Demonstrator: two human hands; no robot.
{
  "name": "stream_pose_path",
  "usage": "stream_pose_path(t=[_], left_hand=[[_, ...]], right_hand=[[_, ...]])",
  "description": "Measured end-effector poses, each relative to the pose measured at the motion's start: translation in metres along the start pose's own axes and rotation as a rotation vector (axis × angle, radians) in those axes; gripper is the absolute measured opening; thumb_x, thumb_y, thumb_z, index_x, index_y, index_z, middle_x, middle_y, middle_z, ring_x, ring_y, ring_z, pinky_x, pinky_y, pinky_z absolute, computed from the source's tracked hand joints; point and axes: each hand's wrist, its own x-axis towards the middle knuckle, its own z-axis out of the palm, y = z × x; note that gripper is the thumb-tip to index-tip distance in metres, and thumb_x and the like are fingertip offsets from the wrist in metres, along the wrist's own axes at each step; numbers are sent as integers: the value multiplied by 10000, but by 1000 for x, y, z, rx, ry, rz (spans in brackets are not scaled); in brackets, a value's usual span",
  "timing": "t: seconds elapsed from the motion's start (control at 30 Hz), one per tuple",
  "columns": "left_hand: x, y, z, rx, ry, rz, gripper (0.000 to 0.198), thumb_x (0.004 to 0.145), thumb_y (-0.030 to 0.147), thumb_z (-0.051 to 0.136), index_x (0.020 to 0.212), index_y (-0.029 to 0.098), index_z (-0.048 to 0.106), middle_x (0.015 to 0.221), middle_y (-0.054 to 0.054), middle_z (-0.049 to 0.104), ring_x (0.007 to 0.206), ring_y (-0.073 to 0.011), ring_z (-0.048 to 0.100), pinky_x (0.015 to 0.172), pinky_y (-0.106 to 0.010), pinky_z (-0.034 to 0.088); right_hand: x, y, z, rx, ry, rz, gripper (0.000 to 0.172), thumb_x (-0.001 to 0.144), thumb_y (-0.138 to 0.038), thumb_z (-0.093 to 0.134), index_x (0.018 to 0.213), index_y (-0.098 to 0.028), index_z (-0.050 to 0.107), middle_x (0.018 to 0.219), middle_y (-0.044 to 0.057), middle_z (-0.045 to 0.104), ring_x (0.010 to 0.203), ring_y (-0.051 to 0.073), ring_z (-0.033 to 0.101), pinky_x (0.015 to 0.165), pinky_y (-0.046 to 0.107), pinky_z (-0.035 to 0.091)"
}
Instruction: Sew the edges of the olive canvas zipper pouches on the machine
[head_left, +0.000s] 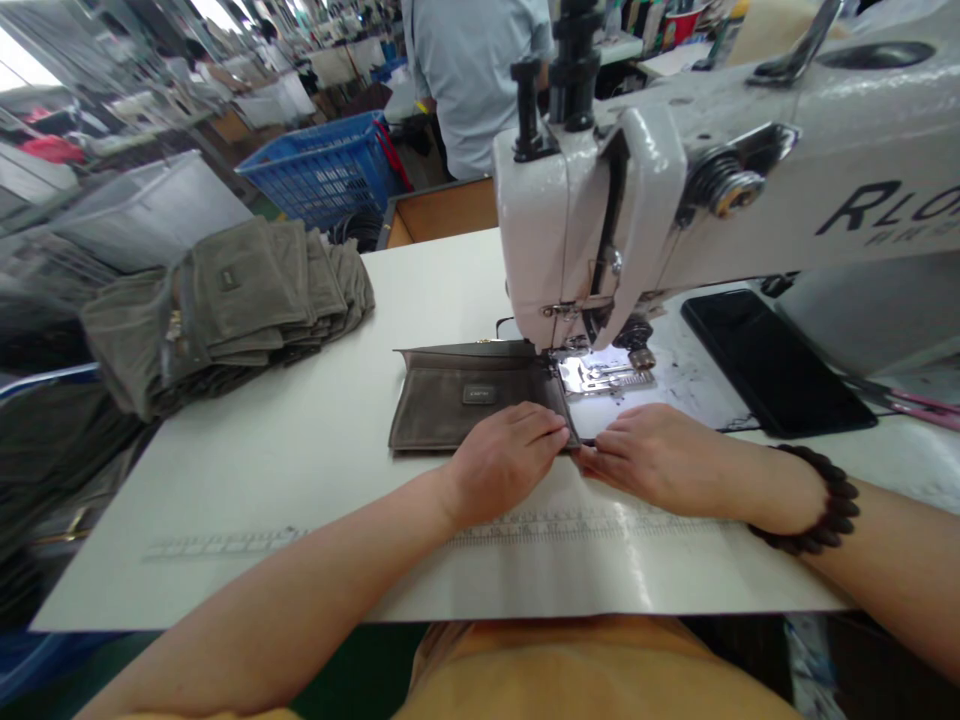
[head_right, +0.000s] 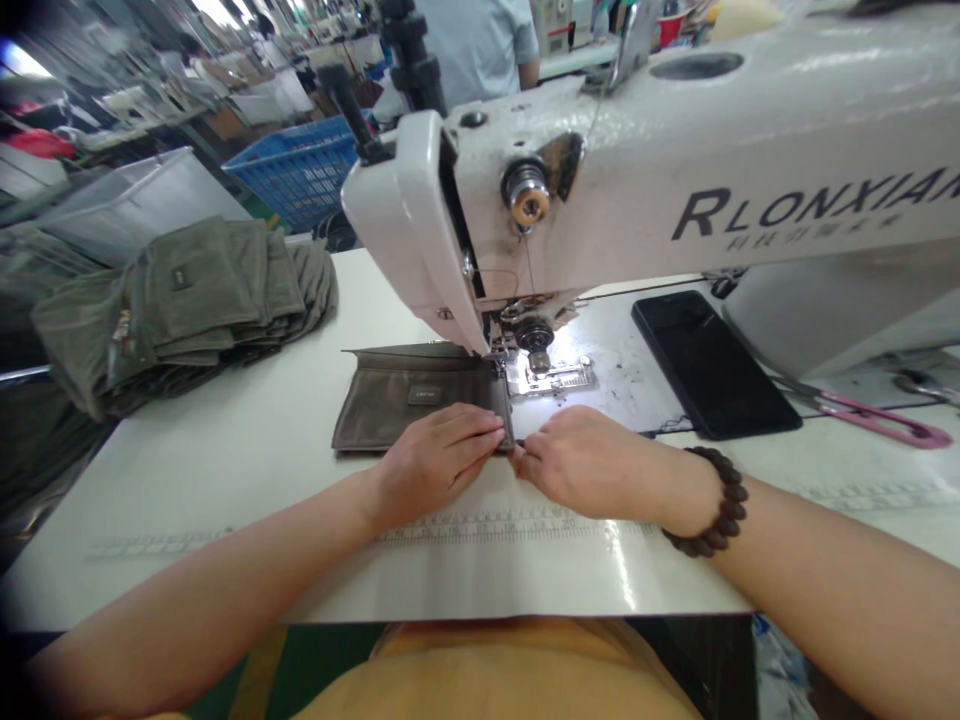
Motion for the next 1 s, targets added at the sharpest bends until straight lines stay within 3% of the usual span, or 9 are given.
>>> stream_pose_path(t=[0.17,0.47,0.6,0.73,0.87,1.0], left_hand=[[0,1,3,-2,-21,3,148,832,107,461,856,60,599,847,-89,641,804,-169,577,723,-303,531],[-2,-1,8,-65,41,9,117,822,102,478,825,77,592,856,-89,647,784,-165,591,695,-297,531],[-4,0,9,-28,30,35,123,824,97,478,846,63,594,873,-100,650,806,-176,597,718,-314,531],[-5,0,10,-34,35,31,125,816,91,489,861,58,601,886,-103,652,817,-180,597,725,-320,532],[-6,-2,11,-79,75,-10,117,814,104,502,844,79,613,879,-90,659,803,-165,596,713,-307,539],[-8,-3,12,-124,87,-52,116,817,117,507,847,94,617,888,-85,661,806,-153,599,716,-302,542]], right_hand=[[0,0,-1,-8,-48,-3,162,880,-184,427,745,-171,516,600,-6,535,531,135,438,498,322,137],[0,0,-5,15,-72,-18,192,887,-176,397,741,-163,521,588,2,534,519,133,422,497,309,166],[-1,4,-10,63,2,-19,242,893,-218,410,683,-172,521,570,-13,500,503,120,390,508,303,188],[0,7,-11,-1,132,75,278,902,-247,392,681,-158,536,581,0,483,527,124,387,512,299,200],[2,7,-6,-61,130,58,218,903,-179,365,844,-139,571,597,-2,479,528,127,374,502,298,192],[2,7,-3,-97,132,16,212,896,-151,366,819,-133,563,591,-5,466,531,129,373,508,301,199]])
